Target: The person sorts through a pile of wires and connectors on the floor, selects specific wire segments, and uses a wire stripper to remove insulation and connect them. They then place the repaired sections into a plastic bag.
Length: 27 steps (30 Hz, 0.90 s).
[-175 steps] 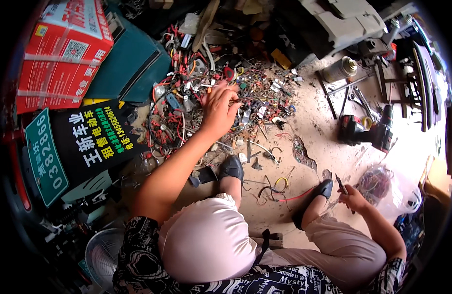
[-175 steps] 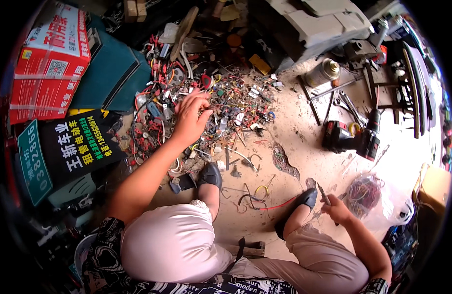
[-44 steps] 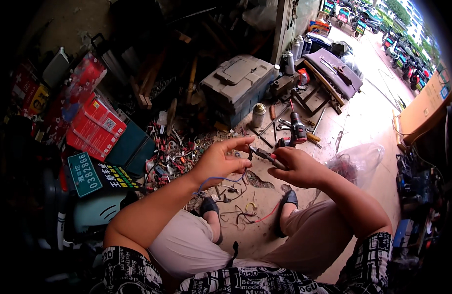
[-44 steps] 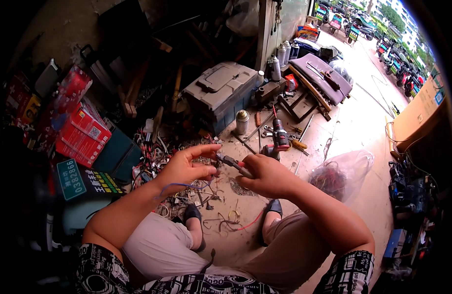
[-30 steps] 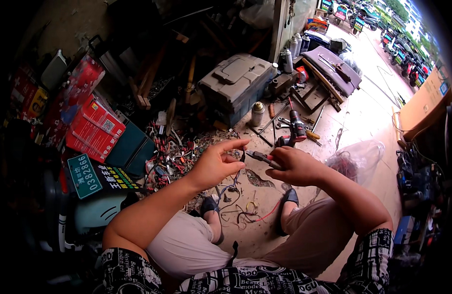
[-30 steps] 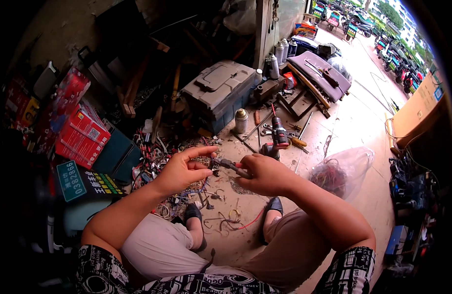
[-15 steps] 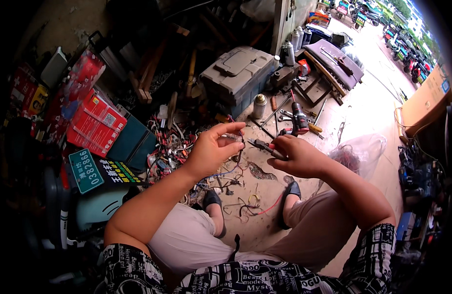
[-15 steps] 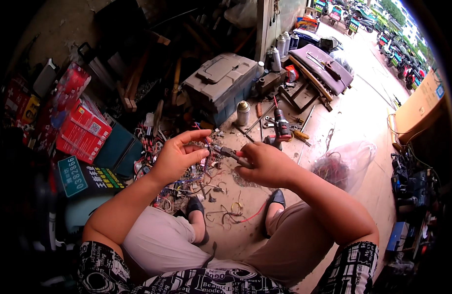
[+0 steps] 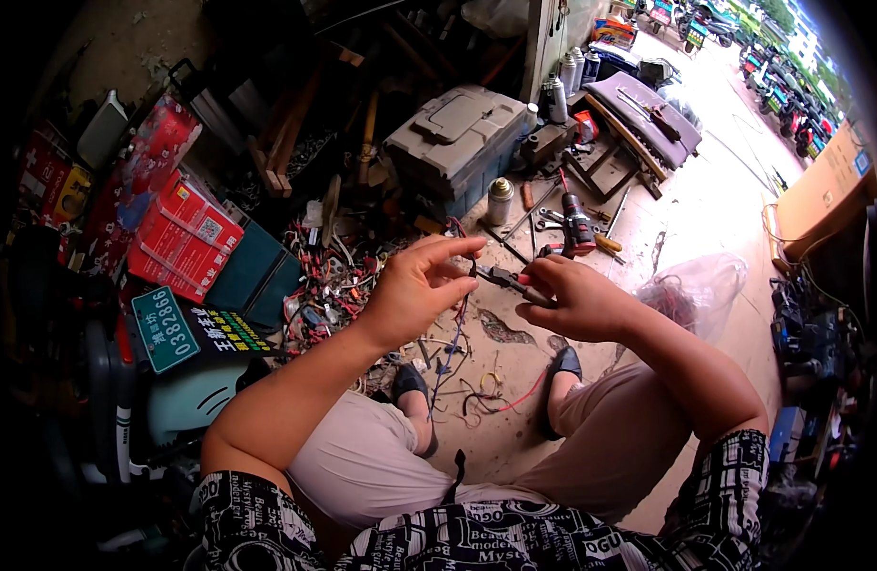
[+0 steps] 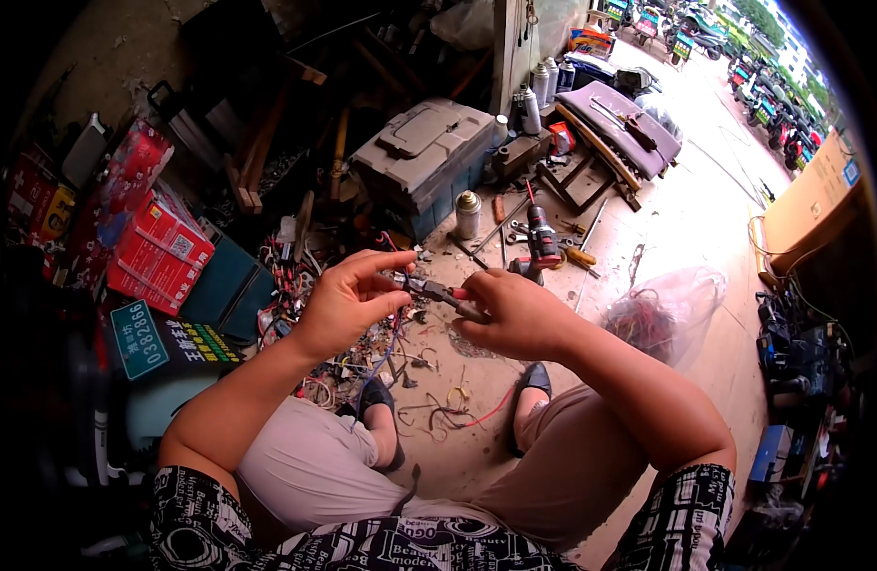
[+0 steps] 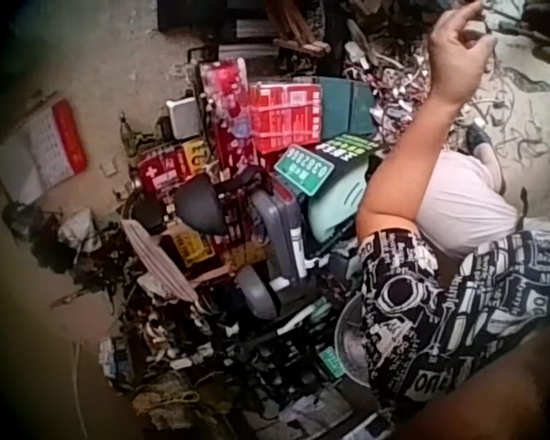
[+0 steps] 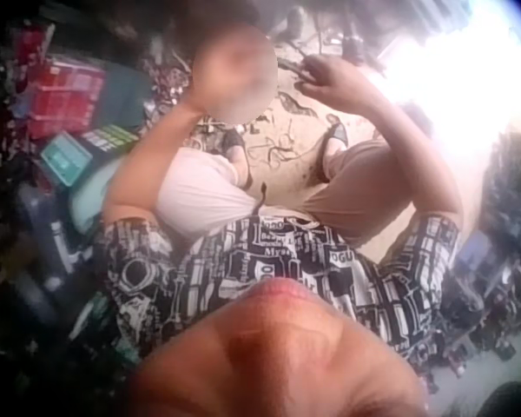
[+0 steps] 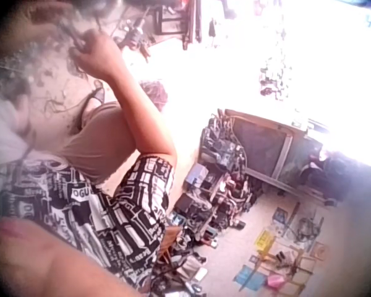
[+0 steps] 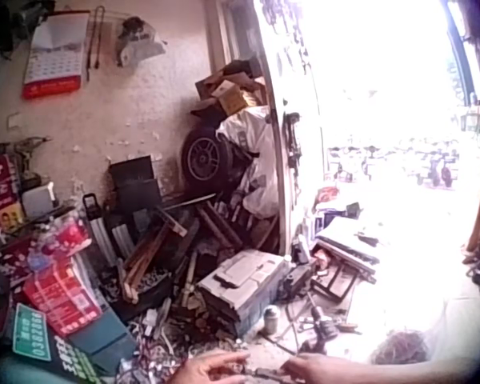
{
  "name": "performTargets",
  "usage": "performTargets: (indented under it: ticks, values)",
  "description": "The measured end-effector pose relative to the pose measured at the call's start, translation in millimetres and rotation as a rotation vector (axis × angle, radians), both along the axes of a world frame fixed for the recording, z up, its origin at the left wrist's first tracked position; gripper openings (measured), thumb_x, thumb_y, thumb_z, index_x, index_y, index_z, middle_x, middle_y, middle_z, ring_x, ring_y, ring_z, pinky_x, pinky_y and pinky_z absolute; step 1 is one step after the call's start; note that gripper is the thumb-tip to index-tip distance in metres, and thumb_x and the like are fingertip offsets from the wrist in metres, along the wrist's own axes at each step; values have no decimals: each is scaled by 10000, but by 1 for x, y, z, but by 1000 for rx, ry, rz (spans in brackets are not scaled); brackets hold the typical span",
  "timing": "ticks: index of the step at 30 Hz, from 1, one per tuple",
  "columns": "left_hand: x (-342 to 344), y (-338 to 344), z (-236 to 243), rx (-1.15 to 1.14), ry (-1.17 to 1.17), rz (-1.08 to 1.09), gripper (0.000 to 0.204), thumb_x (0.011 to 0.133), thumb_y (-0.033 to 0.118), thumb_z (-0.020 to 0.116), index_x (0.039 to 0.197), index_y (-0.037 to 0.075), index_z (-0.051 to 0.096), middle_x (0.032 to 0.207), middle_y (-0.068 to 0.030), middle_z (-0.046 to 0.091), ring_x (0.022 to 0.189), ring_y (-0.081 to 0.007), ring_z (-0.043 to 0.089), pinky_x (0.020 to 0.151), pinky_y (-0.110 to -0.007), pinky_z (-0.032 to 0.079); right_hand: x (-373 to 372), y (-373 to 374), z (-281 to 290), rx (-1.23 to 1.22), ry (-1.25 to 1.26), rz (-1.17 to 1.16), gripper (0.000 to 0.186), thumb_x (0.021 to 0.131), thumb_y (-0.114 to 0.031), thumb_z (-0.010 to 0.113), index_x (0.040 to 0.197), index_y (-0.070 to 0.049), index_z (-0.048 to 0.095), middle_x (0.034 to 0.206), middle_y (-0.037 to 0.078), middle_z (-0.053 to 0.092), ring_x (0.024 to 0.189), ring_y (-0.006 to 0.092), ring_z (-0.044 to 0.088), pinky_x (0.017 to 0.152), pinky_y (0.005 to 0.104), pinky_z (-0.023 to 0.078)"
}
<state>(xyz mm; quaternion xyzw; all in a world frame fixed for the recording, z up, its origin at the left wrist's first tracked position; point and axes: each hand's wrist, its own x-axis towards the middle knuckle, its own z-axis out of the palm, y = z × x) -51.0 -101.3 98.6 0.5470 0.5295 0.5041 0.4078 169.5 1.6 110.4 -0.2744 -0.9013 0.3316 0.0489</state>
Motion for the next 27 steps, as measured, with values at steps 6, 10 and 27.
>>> performTargets:
  ticks: [6,10,27]
  values:
    - [3,-1,-4,78,44,-31,415,803,-70,666,1202,37,628,1054,-69,600,806,-104,627,676,-220,523,5,2,-1,-65,30,34,382,782,-298,664,1020,-2,626,939,191,634,867,332,638,770,420,507]
    - [3,-9,2,1,49,-13,410,797,-78,669,1194,21,632,1084,-50,595,881,-93,615,715,-205,515,0,-2,-8,-57,7,60,376,832,-314,671,1046,-11,607,919,149,587,849,303,601,759,389,487]
    - [15,-5,16,113,340,91,436,793,-87,642,1205,58,636,1090,-50,627,884,-114,616,748,-241,506,-1,-6,3,-63,22,27,298,861,-271,613,848,9,510,759,198,569,746,393,575,688,460,448]
